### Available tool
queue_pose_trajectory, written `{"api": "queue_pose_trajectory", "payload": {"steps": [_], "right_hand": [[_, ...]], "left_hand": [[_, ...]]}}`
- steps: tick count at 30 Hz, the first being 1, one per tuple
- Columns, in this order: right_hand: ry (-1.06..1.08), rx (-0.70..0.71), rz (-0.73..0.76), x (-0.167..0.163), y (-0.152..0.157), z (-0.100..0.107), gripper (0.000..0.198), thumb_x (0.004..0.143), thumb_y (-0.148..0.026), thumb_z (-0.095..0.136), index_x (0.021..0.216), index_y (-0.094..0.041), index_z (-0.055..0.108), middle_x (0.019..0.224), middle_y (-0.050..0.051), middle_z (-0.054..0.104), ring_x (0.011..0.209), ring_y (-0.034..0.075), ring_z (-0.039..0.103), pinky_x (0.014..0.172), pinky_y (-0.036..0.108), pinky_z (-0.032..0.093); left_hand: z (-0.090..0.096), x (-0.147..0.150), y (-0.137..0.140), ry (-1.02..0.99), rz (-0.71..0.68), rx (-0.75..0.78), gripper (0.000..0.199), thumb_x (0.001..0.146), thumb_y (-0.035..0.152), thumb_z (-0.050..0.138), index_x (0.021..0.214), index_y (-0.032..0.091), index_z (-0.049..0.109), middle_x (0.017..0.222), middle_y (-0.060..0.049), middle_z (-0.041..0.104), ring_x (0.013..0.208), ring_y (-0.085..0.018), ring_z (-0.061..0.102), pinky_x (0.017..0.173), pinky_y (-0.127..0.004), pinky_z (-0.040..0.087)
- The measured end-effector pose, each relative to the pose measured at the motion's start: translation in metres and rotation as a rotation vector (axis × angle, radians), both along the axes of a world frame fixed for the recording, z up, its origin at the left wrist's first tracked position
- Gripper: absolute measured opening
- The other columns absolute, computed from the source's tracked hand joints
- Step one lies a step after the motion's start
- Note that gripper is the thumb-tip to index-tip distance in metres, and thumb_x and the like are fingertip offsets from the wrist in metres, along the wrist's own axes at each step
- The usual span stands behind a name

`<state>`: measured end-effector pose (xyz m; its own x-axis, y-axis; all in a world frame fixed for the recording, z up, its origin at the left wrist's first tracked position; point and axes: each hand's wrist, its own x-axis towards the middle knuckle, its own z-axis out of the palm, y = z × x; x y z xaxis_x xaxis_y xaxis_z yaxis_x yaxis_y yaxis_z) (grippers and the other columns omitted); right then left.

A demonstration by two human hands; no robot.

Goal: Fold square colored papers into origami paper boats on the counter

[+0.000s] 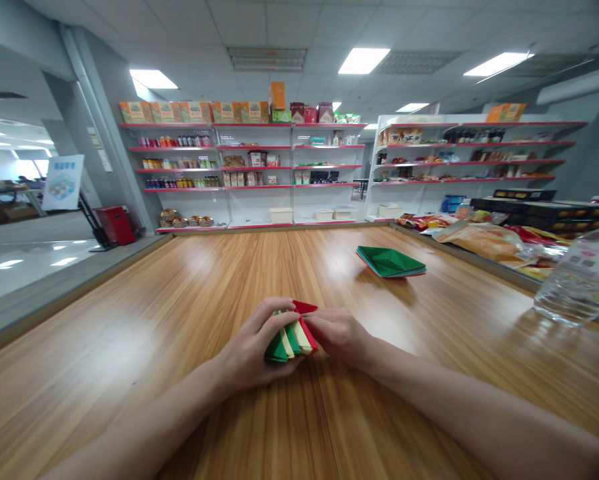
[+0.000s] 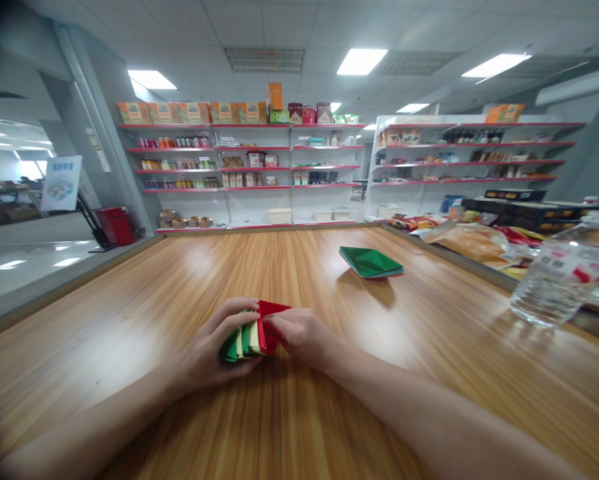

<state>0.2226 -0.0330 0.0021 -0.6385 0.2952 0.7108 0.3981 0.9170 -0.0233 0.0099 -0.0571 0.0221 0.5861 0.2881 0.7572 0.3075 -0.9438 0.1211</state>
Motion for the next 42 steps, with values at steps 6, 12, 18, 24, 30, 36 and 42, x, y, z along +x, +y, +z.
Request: {"api": "queue_pose_trajectory", "payload": {"steps": [6, 12, 18, 24, 30, 36, 42], "right_hand": [[-0.048, 0.034, 0.019, 0.000, 0.000, -0.001, 0.015, 0.092, -0.017, 0.044, 0.095, -0.015, 0.059, 0.073, 0.005, 0.066, 0.065, 0.015, 0.062, 0.058, 0.024, 0.048], [0.043, 0.106, -0.058, 0.013, 0.009, 0.000, 0.024, 0.089, -0.010, 0.043, 0.107, -0.014, 0.058, 0.086, 0.010, 0.071, 0.076, 0.017, 0.067, 0.062, 0.026, 0.052], [0.188, 0.003, -0.207, 0.021, 0.023, -0.002, 0.022, 0.084, -0.008, 0.047, 0.095, -0.016, 0.064, 0.084, 0.009, 0.071, 0.073, 0.018, 0.067, 0.062, 0.027, 0.052], [0.041, -0.180, -0.126, 0.016, 0.024, -0.010, 0.027, 0.084, -0.007, 0.046, 0.099, -0.016, 0.067, 0.106, 0.010, 0.068, 0.097, 0.019, 0.064, 0.084, 0.033, 0.053], [-0.025, -0.248, -0.049, 0.012, 0.020, -0.012, 0.028, 0.082, -0.005, 0.047, 0.098, -0.016, 0.068, 0.111, 0.010, 0.066, 0.103, 0.019, 0.062, 0.090, 0.032, 0.051], [-0.117, -0.298, 0.099, 0.001, 0.006, -0.003, 0.029, 0.084, -0.004, 0.044, 0.102, -0.015, 0.063, 0.109, 0.010, 0.063, 0.101, 0.017, 0.060, 0.086, 0.030, 0.051], [-0.014, -0.258, -0.009, -0.002, 0.004, 0.000, 0.027, 0.085, -0.005, 0.046, 0.102, -0.018, 0.062, 0.108, 0.010, 0.058, 0.102, 0.019, 0.056, 0.088, 0.035, 0.049]], "left_hand": [[-0.001, -0.003, 0.005, 0.032, -0.022, 0.069, 0.058, 0.075, 0.016, 0.066, 0.127, 0.019, 0.042, 0.120, -0.015, 0.046, 0.112, -0.026, 0.050, 0.092, -0.039, 0.049], [-0.009, -0.031, 0.023, 0.132, 0.105, 0.138, 0.055, 0.077, 0.018, 0.066, 0.127, 0.024, 0.045, 0.119, -0.013, 0.042, 0.110, -0.027, 0.049, 0.088, -0.040, 0.049], [-0.020, -0.072, 0.060, 0.085, 0.512, 0.089, 0.042, 0.080, 0.024, 0.061, 0.119, 0.020, 0.048, 0.116, -0.012, 0.044, 0.108, -0.027, 0.050, 0.092, -0.041, 0.047], [-0.025, -0.096, 0.080, 0.025, 0.905, 0.072, 0.045, 0.077, 0.024, 0.061, 0.119, 0.016, 0.047, 0.118, -0.015, 0.045, 0.112, -0.032, 0.047, 0.098, -0.047, 0.041], [-0.013, -0.077, 0.061, -0.135, 0.883, 0.240, 0.063, 0.075, 0.020, 0.063, 0.131, 0.016, 0.036, 0.132, -0.019, 0.036, 0.129, -0.041, 0.030, 0.102, -0.063, 0.028], [-0.010, -0.023, 0.020, 0.309, 0.113, -0.060, 0.050, 0.084, 0.017, 0.052, 0.131, 0.022, 0.039, 0.135, -0.014, 0.040, 0.123, -0.026, 0.045, 0.098, -0.041, 0.045], [-0.009, -0.018, 0.017, 0.349, 0.009, -0.322, 0.038, 0.088, 0.023, 0.051, 0.125, 0.020, 0.043, 0.143, -0.014, 0.033, 0.129, -0.025, 0.040, 0.105, -0.042, 0.039]]}}
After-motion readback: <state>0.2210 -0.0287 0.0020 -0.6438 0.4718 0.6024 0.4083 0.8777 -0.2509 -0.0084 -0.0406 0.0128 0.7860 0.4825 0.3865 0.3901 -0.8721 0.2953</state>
